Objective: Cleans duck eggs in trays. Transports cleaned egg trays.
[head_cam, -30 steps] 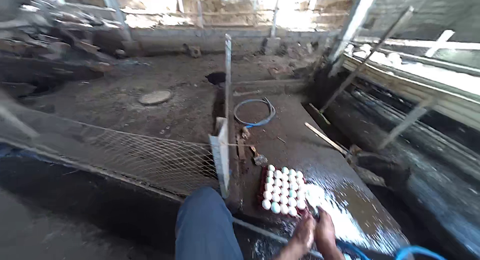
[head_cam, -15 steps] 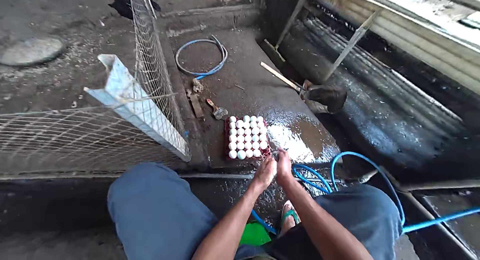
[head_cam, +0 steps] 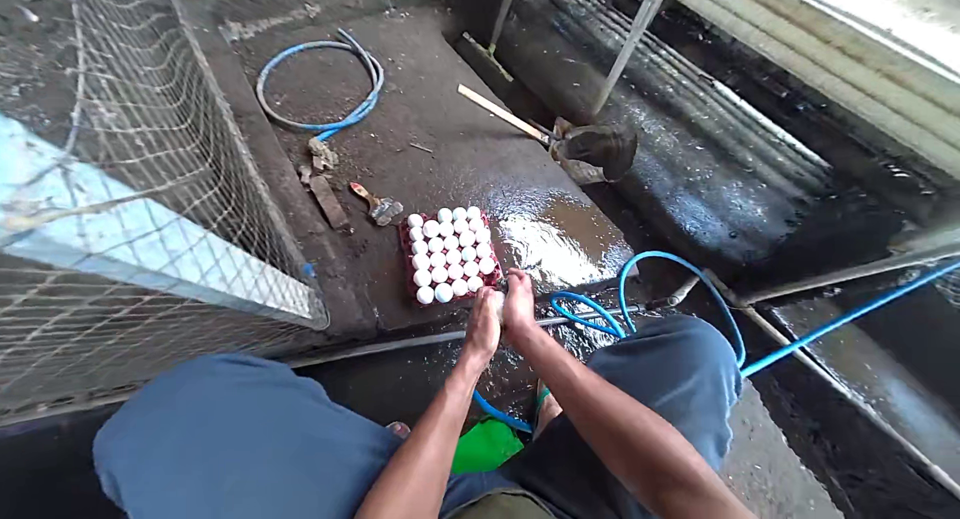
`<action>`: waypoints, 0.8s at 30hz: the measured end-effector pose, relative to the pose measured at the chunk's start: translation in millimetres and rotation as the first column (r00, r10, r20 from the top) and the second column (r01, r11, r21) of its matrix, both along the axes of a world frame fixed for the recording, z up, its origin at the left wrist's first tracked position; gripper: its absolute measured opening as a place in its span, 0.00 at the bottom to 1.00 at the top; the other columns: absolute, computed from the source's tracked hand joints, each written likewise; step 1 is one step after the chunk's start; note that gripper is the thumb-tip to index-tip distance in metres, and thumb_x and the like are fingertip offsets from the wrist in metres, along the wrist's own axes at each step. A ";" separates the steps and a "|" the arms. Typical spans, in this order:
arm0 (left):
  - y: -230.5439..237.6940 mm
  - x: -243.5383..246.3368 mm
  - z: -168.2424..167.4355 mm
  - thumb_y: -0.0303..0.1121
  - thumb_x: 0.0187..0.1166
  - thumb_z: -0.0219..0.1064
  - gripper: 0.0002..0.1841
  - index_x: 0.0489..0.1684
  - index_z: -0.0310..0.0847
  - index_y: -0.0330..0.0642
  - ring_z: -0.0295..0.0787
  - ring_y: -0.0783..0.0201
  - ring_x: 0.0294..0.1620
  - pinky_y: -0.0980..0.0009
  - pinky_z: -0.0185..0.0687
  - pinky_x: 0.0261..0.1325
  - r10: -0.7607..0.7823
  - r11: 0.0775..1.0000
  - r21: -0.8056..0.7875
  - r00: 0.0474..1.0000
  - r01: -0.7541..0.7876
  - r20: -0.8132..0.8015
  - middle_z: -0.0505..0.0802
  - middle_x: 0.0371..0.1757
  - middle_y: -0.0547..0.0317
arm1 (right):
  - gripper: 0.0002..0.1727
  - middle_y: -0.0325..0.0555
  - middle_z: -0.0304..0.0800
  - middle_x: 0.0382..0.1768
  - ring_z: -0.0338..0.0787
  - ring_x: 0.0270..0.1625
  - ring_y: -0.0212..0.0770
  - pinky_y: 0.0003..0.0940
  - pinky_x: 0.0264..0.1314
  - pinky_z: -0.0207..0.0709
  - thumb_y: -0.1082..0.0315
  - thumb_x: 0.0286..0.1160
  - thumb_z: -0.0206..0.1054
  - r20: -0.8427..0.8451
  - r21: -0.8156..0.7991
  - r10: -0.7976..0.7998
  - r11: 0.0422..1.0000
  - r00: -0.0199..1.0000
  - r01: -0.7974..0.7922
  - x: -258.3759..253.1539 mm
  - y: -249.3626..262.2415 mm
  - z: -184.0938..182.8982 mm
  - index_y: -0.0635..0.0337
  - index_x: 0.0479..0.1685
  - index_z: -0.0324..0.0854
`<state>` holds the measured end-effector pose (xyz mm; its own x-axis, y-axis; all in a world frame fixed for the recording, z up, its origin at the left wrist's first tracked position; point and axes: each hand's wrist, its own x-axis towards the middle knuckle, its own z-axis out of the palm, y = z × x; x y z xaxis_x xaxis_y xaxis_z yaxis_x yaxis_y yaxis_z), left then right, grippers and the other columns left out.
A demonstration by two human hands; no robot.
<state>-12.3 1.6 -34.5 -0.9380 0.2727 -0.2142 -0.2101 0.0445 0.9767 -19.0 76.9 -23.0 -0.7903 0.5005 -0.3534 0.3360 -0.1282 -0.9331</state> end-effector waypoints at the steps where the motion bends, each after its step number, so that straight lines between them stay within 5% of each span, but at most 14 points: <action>1: -0.9 -1.5 -4.2 0.35 0.91 0.34 0.28 0.70 0.72 0.19 0.76 0.50 0.73 0.59 0.68 0.78 0.010 1.000 -0.011 0.999 -0.010 -0.050 0.80 0.71 0.29 | 0.26 0.64 0.76 0.74 0.78 0.75 0.50 0.47 0.78 0.71 0.66 0.92 0.38 -0.025 0.019 0.005 1.000 1.000 -0.004 4.9 -5.1 1.6 0.71 0.79 0.66; 4: -5.4 2.3 -4.3 0.33 0.92 0.33 0.28 0.72 0.69 0.17 0.69 0.47 0.81 0.59 0.58 0.86 -0.030 0.999 -0.042 0.999 0.028 -0.043 0.74 0.78 0.26 | 0.26 0.65 0.78 0.71 0.79 0.74 0.47 0.42 0.78 0.71 0.70 0.86 0.39 -0.148 0.041 0.021 0.999 0.989 -0.015 20.0 -12.4 -4.9 0.75 0.76 0.69; 7: -2.9 0.5 6.0 0.38 0.93 0.30 0.30 0.75 0.69 0.23 0.72 0.49 0.80 0.55 0.65 0.82 -0.024 0.998 -0.051 0.999 0.027 0.046 0.75 0.78 0.30 | 0.25 0.65 0.75 0.74 0.79 0.73 0.52 0.51 0.75 0.73 0.67 0.90 0.42 -0.025 -0.004 -0.038 0.999 0.999 0.038 5.0 -2.6 0.2 0.68 0.82 0.63; 10: 1.5 6.1 4.6 0.34 0.93 0.31 0.27 0.75 0.65 0.20 0.73 0.54 0.76 0.62 0.65 0.81 0.016 0.998 0.063 1.000 -0.016 -0.012 0.77 0.75 0.31 | 0.28 0.67 0.72 0.77 0.73 0.81 0.52 0.46 0.84 0.66 0.68 0.85 0.42 -0.102 0.109 0.069 0.992 0.992 -0.058 18.4 -6.9 3.2 0.73 0.81 0.64; 13: 6.1 8.4 4.3 0.37 0.93 0.31 0.27 0.78 0.61 0.24 0.76 0.56 0.71 0.61 0.72 0.74 -0.008 0.997 0.073 0.998 0.004 0.057 0.76 0.73 0.34 | 0.28 0.69 0.71 0.76 0.77 0.75 0.56 0.51 0.76 0.73 0.69 0.85 0.49 -0.045 0.050 -0.017 0.999 0.999 0.019 3.6 9.4 -5.7 0.68 0.84 0.60; 18: 4.0 3.1 -12.4 0.36 0.93 0.31 0.28 0.77 0.67 0.25 0.75 0.57 0.75 0.61 0.69 0.80 -0.021 0.991 0.131 1.000 0.022 -0.010 0.77 0.76 0.37 | 0.29 0.63 0.73 0.77 0.78 0.76 0.47 0.43 0.78 0.73 0.68 0.85 0.46 -0.131 0.108 0.090 0.991 0.987 -0.076 18.5 3.6 -8.5 0.67 0.85 0.60; 21: 6.5 10.4 11.5 0.37 0.94 0.30 0.27 0.74 0.70 0.29 0.80 0.62 0.60 0.66 0.78 0.60 -0.004 1.000 0.013 0.998 0.004 0.064 0.82 0.66 0.43 | 0.29 0.70 0.73 0.74 0.79 0.72 0.57 0.53 0.72 0.75 0.68 0.85 0.52 -0.019 0.004 -0.061 0.998 0.998 0.061 3.2 13.2 -2.8 0.67 0.85 0.59; 24: 1.3 7.8 8.9 0.31 0.92 0.31 0.26 0.73 0.68 0.20 0.75 0.57 0.74 0.64 0.66 0.80 -0.008 0.997 0.078 1.000 0.009 -0.011 0.79 0.72 0.34 | 0.28 0.68 0.72 0.76 0.74 0.79 0.53 0.47 0.82 0.68 0.66 0.84 0.47 -0.097 0.061 0.036 0.998 0.995 -0.031 22.0 -4.3 0.6 0.71 0.81 0.63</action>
